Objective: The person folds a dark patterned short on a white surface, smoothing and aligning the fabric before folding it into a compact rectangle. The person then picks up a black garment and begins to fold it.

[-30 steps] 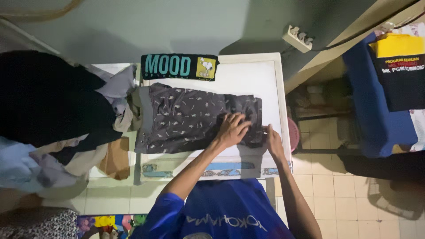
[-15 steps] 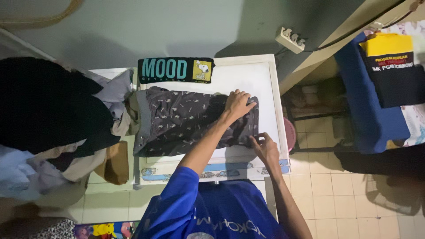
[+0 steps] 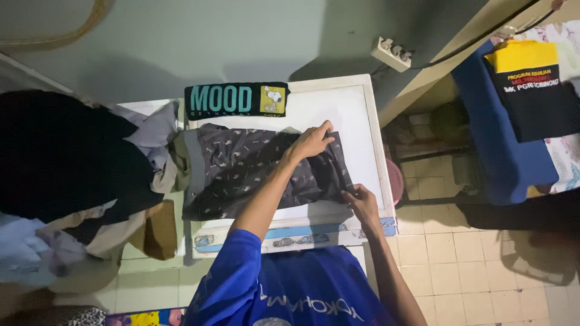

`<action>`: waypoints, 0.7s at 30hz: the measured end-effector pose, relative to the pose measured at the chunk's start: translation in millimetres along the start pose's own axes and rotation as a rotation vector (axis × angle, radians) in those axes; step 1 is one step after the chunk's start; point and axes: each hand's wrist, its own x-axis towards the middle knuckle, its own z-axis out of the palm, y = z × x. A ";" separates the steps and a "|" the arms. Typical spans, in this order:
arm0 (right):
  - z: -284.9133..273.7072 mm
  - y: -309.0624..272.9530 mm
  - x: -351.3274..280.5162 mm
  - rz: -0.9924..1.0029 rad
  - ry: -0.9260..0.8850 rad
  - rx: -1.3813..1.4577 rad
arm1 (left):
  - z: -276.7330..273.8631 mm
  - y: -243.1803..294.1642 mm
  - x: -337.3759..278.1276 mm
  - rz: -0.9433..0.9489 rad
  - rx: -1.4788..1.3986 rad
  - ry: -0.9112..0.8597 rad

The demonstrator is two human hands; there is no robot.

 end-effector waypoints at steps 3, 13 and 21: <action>2.0 7.7 3.1 -0.028 -0.023 0.073 | -0.6 -2.7 5.6 0.012 -0.078 -0.031; 5.5 -1.9 -0.9 0.024 0.057 0.104 | -13.5 -23.7 27.0 -0.160 0.056 -0.213; 9.7 4.4 0.0 -0.172 0.041 0.227 | -5.7 -21.8 25.2 -0.051 -0.078 -0.106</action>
